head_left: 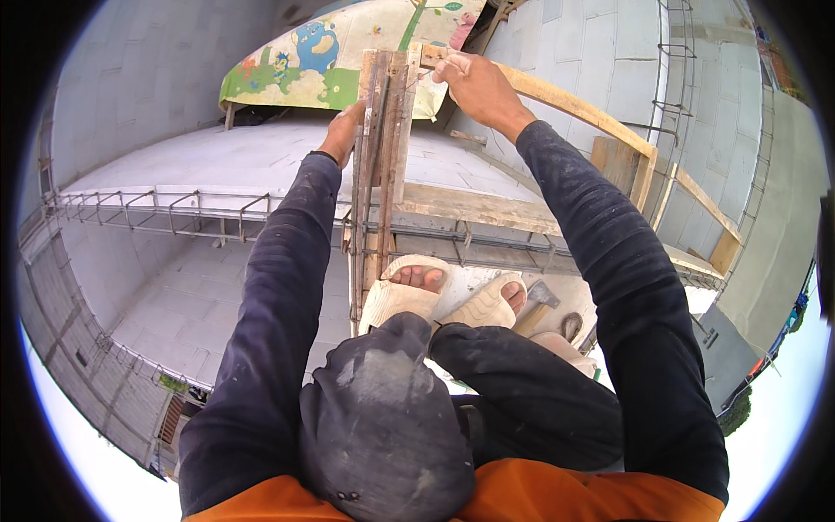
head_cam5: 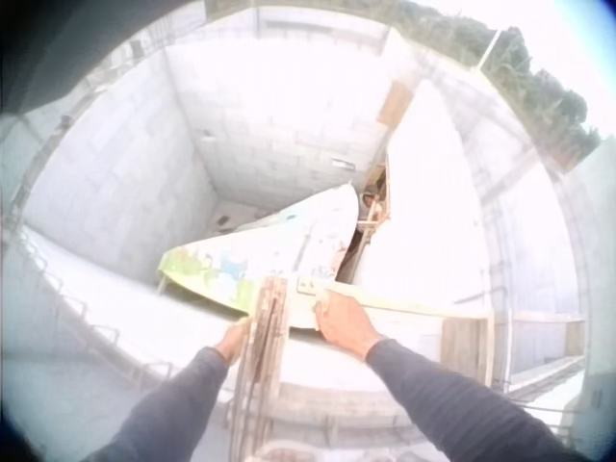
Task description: The person uses wire and a hammer to secure wooden framing members to a concrete and rebar structure at a construction site. They manipulate thin wire by hand to tie pieces together and then use a hammer to drive a nail into the wood.
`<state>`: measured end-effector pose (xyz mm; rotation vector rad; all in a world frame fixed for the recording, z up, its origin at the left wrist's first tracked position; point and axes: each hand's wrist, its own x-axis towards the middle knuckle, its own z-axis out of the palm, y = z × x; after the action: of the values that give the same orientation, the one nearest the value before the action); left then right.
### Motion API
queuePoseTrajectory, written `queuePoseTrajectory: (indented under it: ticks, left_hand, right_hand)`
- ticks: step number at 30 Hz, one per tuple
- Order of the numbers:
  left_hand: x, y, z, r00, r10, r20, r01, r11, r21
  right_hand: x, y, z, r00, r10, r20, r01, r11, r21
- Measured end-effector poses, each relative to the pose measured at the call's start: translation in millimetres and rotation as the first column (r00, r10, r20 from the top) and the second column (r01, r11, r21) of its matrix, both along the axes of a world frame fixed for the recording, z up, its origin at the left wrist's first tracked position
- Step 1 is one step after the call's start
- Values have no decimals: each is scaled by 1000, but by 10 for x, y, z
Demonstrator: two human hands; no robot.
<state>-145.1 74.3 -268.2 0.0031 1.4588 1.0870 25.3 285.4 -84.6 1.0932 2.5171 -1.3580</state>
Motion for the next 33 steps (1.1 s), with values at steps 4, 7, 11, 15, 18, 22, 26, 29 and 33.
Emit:
queuePoseTrajectory:
  ticks: [4,7,11,15,18,22,26,29,33]
  left_hand:
    - [15,-173,-163,994,-97,-59,94,994,-51]
    - [124,-329,-140,995,-39,-92,40,999,0]
    - [182,-178,-187,982,-16,-187,32,996,85]
    - [296,-41,-228,986,4,-169,22,988,151]
    - [177,-480,-397,994,80,-75,-71,990,121]
    - [270,-375,-610,970,21,-241,8,993,118]
    - [164,-617,-648,885,13,-465,23,997,72]
    - [459,-393,-513,929,96,-359,-44,988,150]
    - [403,-224,-435,899,34,-437,24,992,127]
  right_hand:
    - [69,-337,-252,860,391,328,-446,888,111]
    - [-378,-276,368,895,444,28,-426,874,-236]
    - [103,181,-143,988,148,55,-147,989,-13]
    - [418,-278,-635,888,402,221,-438,887,148]
    - [-324,-408,261,934,355,-21,-341,876,-341]
    - [234,3,-348,987,100,128,-97,995,-29]
    - [-105,-706,-135,860,451,238,-437,893,-109]
    - [-347,-219,389,983,181,-13,-169,884,-435]
    - [160,271,-430,930,245,274,-316,914,256]
